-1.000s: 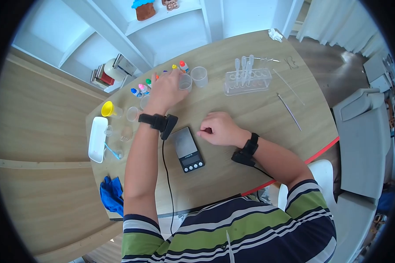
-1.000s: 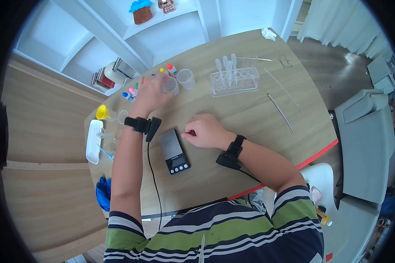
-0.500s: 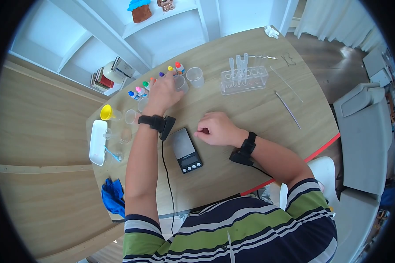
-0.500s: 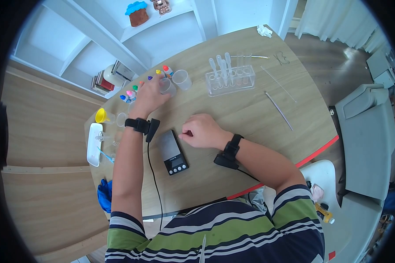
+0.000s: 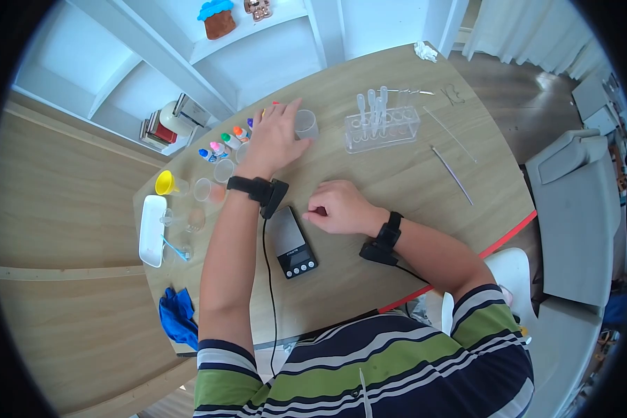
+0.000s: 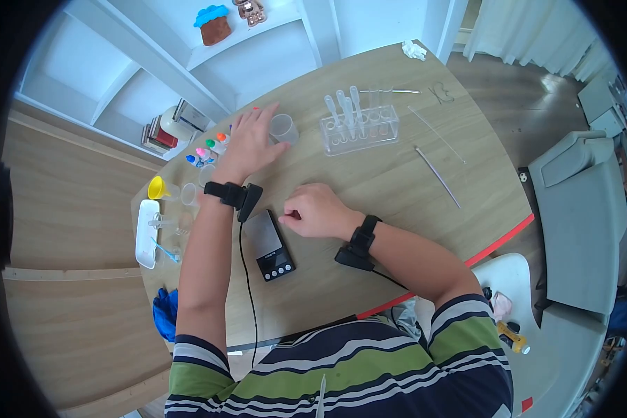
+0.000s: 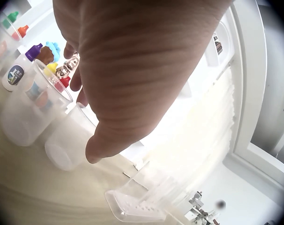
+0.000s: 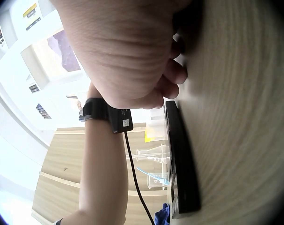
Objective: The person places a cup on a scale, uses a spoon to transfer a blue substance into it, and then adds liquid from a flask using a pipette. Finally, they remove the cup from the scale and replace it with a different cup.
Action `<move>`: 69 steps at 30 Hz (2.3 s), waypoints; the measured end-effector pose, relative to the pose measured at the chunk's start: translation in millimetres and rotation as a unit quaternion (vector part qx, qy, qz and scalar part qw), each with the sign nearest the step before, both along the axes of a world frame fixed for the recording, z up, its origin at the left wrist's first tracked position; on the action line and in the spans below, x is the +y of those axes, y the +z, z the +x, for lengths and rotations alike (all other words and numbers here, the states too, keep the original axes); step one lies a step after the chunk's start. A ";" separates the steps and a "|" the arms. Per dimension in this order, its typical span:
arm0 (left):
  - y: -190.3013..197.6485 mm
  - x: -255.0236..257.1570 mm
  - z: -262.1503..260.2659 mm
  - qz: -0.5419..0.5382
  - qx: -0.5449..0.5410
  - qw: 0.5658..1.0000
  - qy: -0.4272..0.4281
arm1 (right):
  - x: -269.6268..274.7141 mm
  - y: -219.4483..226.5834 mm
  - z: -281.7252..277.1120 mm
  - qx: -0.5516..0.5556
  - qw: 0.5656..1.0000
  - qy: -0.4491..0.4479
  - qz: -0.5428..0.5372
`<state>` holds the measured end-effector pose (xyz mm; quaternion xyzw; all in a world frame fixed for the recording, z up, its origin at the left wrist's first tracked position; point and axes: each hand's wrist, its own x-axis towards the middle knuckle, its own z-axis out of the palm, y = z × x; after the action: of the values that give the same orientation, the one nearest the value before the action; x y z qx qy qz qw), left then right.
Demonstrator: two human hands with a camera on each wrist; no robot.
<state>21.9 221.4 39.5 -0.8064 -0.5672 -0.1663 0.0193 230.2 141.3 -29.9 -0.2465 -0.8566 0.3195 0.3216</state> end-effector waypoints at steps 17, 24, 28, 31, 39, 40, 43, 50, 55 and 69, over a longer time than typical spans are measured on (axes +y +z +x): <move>65.8 -98.3 0.6 -0.022 -0.117 0.991 -0.061 | 0.7 -3.2 -0.3 0.020 1.000 0.003 0.017; 56.6 -186.8 -30.2 -0.129 -0.143 0.981 0.026 | 0.0 -0.2 0.1 -0.009 1.000 0.003 -0.012; 51.7 -198.7 -31.2 -0.125 -0.132 0.983 0.031 | -0.2 1.7 -0.6 -0.018 1.000 0.005 -0.013; 49.3 -198.7 -29.2 -0.127 -0.132 0.983 0.026 | -0.5 2.2 -0.9 -0.020 1.000 0.004 -0.014; 49.8 -202.1 -24.4 -0.114 -0.150 0.982 0.023 | -0.1 2.1 -0.7 -0.015 1.000 0.013 -0.002; 48.9 -204.0 -25.3 -0.115 -0.151 0.982 0.022 | -0.1 2.0 -0.1 -0.016 1.000 0.012 -0.003; 39.9 -210.7 -41.7 -0.101 -0.217 0.969 0.055 | -0.1 0.9 -0.9 -0.020 1.000 0.013 -0.003; -36.7 -204.4 -82.2 -0.140 -0.395 0.885 0.205 | -2.4 6.2 0.0 -0.013 0.999 0.041 0.013; -56.6 -189.3 -82.7 -0.186 -0.445 0.861 0.162 | -18.9 15.2 0.0 -0.050 0.992 0.112 -0.004; -64.2 -188.2 -86.0 -0.099 -0.451 0.886 0.051 | -30.0 33.4 -4.8 -0.095 0.970 0.222 -0.004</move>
<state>-64.1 33.2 -24.7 -0.6125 -0.5683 -0.4537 -0.3099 225.5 111.4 3.5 -0.0811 -0.9150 0.3618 0.1589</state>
